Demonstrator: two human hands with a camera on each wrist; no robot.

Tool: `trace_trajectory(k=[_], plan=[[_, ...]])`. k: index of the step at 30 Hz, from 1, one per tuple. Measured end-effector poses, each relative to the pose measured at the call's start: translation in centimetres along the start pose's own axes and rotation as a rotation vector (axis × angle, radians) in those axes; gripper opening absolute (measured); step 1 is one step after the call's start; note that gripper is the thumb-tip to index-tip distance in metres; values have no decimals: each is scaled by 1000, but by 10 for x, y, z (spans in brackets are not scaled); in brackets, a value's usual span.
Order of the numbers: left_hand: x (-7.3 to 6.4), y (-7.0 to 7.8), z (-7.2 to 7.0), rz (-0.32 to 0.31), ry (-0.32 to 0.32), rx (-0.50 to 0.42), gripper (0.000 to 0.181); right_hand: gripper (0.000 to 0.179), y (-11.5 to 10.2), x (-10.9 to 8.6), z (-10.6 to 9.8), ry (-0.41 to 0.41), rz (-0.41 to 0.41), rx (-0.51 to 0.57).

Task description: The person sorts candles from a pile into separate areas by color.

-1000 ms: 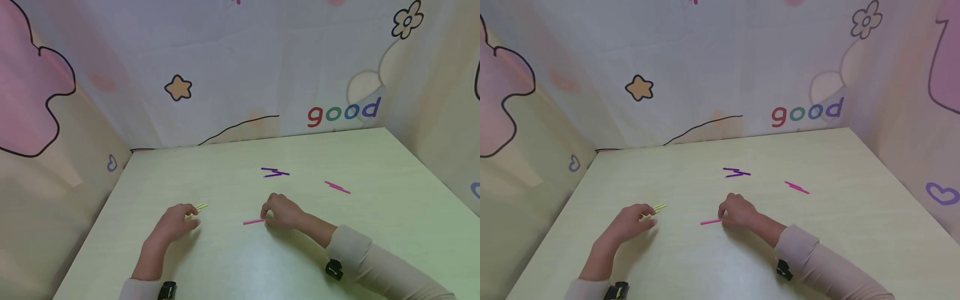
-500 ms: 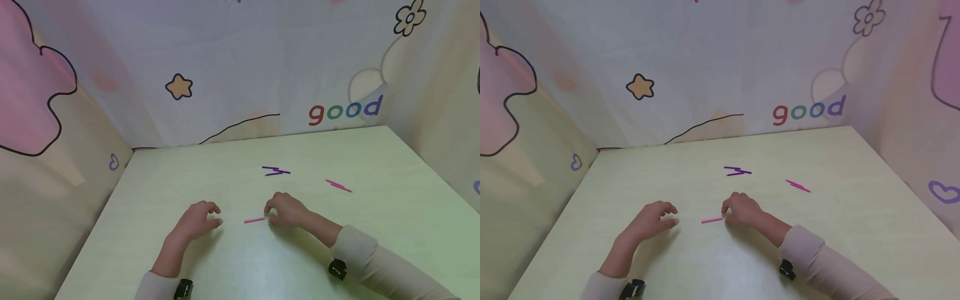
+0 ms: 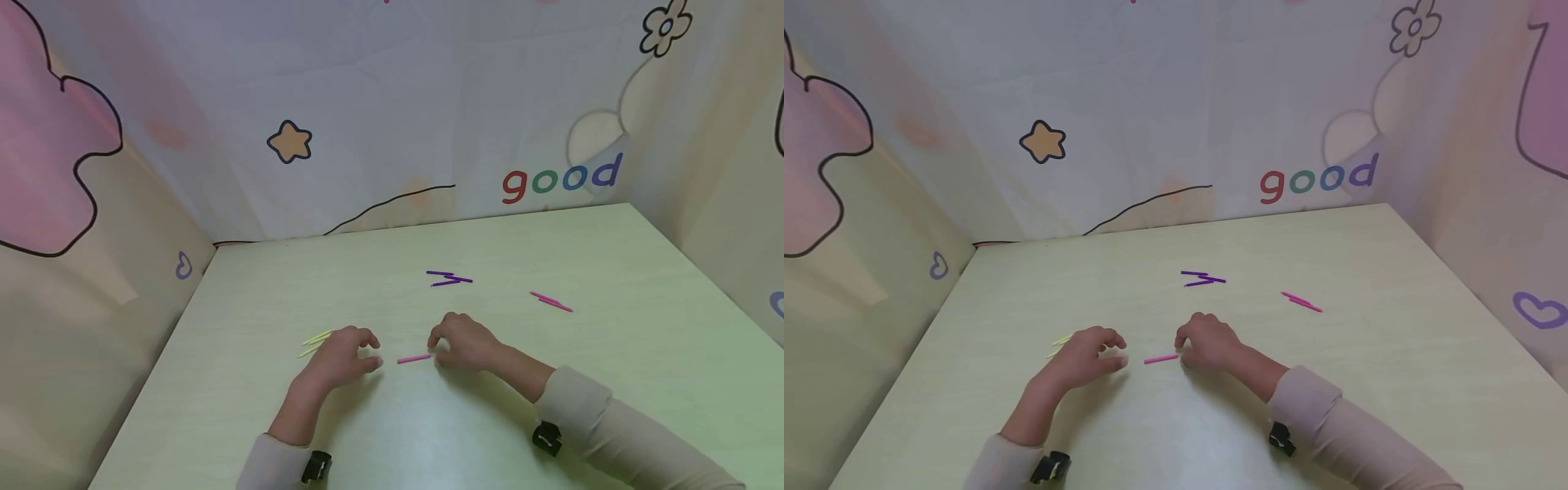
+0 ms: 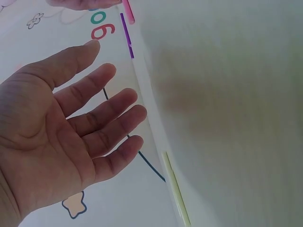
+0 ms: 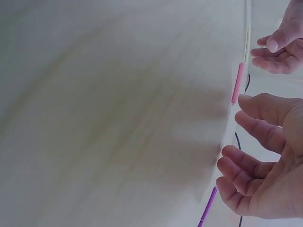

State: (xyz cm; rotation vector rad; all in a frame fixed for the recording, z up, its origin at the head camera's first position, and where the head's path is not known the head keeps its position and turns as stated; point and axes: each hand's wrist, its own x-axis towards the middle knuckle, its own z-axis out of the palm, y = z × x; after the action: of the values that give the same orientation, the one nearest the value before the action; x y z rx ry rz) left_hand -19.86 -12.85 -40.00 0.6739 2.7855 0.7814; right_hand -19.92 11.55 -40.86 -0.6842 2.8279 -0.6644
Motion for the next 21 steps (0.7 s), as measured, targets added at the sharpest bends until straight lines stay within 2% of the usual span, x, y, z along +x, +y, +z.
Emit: trace_trajectory(k=[6, 9, 13, 21], plan=[[4, 4, 3, 8, -31, 15, 22, 14, -3, 4, 4, 8, -18, -5], [5, 6, 4, 10, -55, 22, 23, 12, -5, 6, 8, 6, 0, -13], [6, 10, 6, 0, -87, 22, 25, 11, -8, 9, 11, -2, 26, -34], [8, 13, 7, -25, -112, 36, 25, 16, -15, 9, 11, 13, 33, -61]])
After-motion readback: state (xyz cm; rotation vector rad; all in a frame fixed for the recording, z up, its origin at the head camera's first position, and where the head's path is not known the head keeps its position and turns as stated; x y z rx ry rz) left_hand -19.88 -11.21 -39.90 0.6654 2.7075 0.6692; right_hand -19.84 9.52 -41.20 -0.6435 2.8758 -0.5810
